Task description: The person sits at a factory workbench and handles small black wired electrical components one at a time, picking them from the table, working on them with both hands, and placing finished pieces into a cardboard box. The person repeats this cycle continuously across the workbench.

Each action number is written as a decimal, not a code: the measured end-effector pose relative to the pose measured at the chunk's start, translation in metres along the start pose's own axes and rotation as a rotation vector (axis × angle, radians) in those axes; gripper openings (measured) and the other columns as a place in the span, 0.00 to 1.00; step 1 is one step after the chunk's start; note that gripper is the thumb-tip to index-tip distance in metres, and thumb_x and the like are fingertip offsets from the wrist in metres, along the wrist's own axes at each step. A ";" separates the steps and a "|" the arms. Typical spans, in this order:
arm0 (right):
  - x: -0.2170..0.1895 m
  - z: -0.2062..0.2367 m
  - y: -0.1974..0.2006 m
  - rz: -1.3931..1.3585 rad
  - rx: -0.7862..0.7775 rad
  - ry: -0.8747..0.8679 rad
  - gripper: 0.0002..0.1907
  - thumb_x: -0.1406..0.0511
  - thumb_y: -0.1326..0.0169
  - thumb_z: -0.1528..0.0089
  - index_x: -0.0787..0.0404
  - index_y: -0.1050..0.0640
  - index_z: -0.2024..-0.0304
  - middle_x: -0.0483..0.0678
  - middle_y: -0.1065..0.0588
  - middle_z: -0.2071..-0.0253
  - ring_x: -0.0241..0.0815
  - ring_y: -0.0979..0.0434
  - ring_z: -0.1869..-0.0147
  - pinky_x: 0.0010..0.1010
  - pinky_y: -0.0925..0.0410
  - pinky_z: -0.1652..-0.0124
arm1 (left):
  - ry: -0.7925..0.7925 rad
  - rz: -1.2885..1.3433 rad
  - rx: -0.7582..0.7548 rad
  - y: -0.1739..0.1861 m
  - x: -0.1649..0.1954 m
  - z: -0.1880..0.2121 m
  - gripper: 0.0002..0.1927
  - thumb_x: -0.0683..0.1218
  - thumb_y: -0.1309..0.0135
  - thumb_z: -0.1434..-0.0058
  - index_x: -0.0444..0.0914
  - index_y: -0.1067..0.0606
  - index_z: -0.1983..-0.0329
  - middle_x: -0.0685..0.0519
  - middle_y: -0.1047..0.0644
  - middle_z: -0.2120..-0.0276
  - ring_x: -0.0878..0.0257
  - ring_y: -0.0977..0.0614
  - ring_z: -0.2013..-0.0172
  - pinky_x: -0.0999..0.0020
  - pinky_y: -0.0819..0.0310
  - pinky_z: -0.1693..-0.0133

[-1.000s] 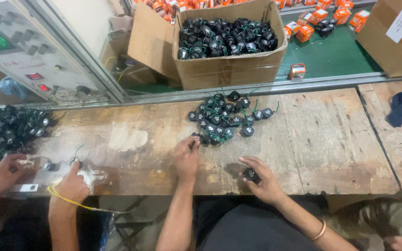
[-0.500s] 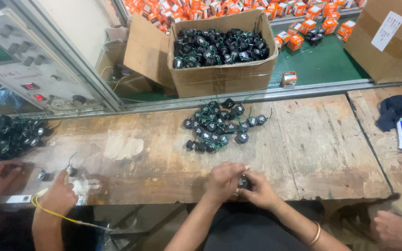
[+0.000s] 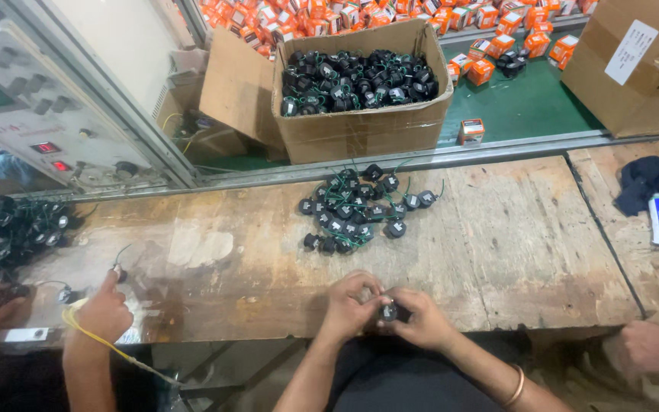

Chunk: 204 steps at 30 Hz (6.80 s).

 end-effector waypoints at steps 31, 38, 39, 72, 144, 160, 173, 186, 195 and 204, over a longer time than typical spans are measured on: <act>-0.007 -0.005 0.003 -0.101 0.213 0.087 0.18 0.73 0.41 0.44 0.65 0.23 0.50 0.52 0.27 0.52 0.48 0.25 0.45 0.33 0.31 0.47 | -0.112 -0.394 0.183 -0.034 0.060 -0.010 0.06 0.37 0.38 0.45 0.36 0.22 0.64 0.49 0.22 0.65 0.50 0.20 0.62 0.60 0.25 0.60; 0.006 -0.001 0.007 -0.213 0.101 0.106 0.19 0.69 0.36 0.50 0.67 0.22 0.56 0.53 0.26 0.54 0.49 0.24 0.49 0.34 0.30 0.52 | -0.294 -0.445 0.169 -0.021 0.075 -0.014 0.12 0.36 0.38 0.49 0.36 0.20 0.60 0.49 0.20 0.62 0.48 0.20 0.59 0.59 0.26 0.56; 0.006 -0.001 0.009 -0.204 0.070 0.131 0.20 0.68 0.36 0.51 0.66 0.22 0.55 0.53 0.26 0.53 0.48 0.24 0.49 0.34 0.30 0.51 | -0.290 -0.379 0.161 -0.019 0.072 -0.012 0.12 0.35 0.38 0.47 0.36 0.19 0.58 0.50 0.19 0.62 0.50 0.19 0.60 0.59 0.25 0.55; 0.010 -0.007 0.006 -0.232 0.187 0.036 0.18 0.66 0.28 0.50 0.61 0.28 0.70 0.48 0.29 0.60 0.43 0.25 0.51 0.35 0.32 0.50 | 0.032 -0.648 0.715 0.162 0.005 -0.140 0.35 0.42 0.34 0.44 0.29 0.34 0.36 0.28 0.37 0.37 0.35 0.40 0.33 0.45 0.48 0.36; 0.006 -0.097 0.098 -1.425 0.117 -0.047 0.24 0.61 0.40 0.34 0.55 0.31 0.38 0.50 0.30 0.42 0.50 0.26 0.42 0.32 0.25 0.61 | 0.122 -0.397 0.610 0.060 -0.029 -0.016 0.20 0.38 0.36 0.46 0.35 0.26 0.50 0.48 0.27 0.44 0.54 0.25 0.43 0.61 0.29 0.44; -0.013 -0.342 0.142 -0.787 0.357 0.082 0.12 0.75 0.46 0.34 0.68 0.26 0.48 0.51 0.25 0.54 0.41 0.19 0.56 0.34 0.23 0.53 | 0.123 -0.612 0.573 0.067 -0.022 -0.037 0.36 0.41 0.34 0.48 0.35 0.33 0.36 0.41 0.39 0.31 0.41 0.37 0.31 0.50 0.40 0.36; 0.012 -0.036 0.013 -0.706 0.011 -0.186 0.07 0.70 0.41 0.37 0.67 0.21 0.57 0.49 0.24 0.55 0.37 0.22 0.53 0.29 0.26 0.55 | 0.326 -0.286 0.583 0.057 -0.033 -0.036 0.32 0.35 0.41 0.38 0.39 0.33 0.30 0.44 0.22 0.51 0.54 0.19 0.53 0.62 0.24 0.47; 0.017 -0.020 0.006 -0.535 -0.009 -0.198 0.37 0.73 0.42 0.43 0.57 0.39 0.33 0.45 0.27 0.49 0.35 0.22 0.53 0.27 0.26 0.54 | 0.210 0.344 0.439 0.022 -0.039 -0.012 0.13 0.29 0.45 0.38 0.32 0.25 0.50 0.48 0.17 0.59 0.62 0.16 0.58 0.69 0.21 0.54; 0.022 -0.018 0.001 -0.220 -0.041 -0.132 0.22 0.70 0.37 0.44 0.65 0.23 0.48 0.50 0.20 0.63 0.35 0.22 0.61 0.30 0.26 0.61 | -0.374 -0.357 0.163 -0.012 0.023 -0.023 0.12 0.31 0.43 0.45 0.36 0.20 0.59 0.49 0.19 0.62 0.52 0.17 0.61 0.60 0.22 0.59; 0.024 -0.020 -0.002 -0.206 0.028 -0.192 0.20 0.69 0.34 0.46 0.66 0.20 0.51 0.50 0.17 0.62 0.34 0.19 0.59 0.30 0.24 0.58 | -0.213 -0.160 0.005 0.018 0.005 -0.012 0.10 0.36 0.35 0.46 0.37 0.21 0.62 0.47 0.17 0.54 0.53 0.16 0.53 0.64 0.21 0.52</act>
Point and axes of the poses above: each hand's wrist, its own z-axis away from the middle knuckle, its own y-axis out of the back of the hand, x = y × z, the point moved 1 cm from there along -z, towards the middle knuckle
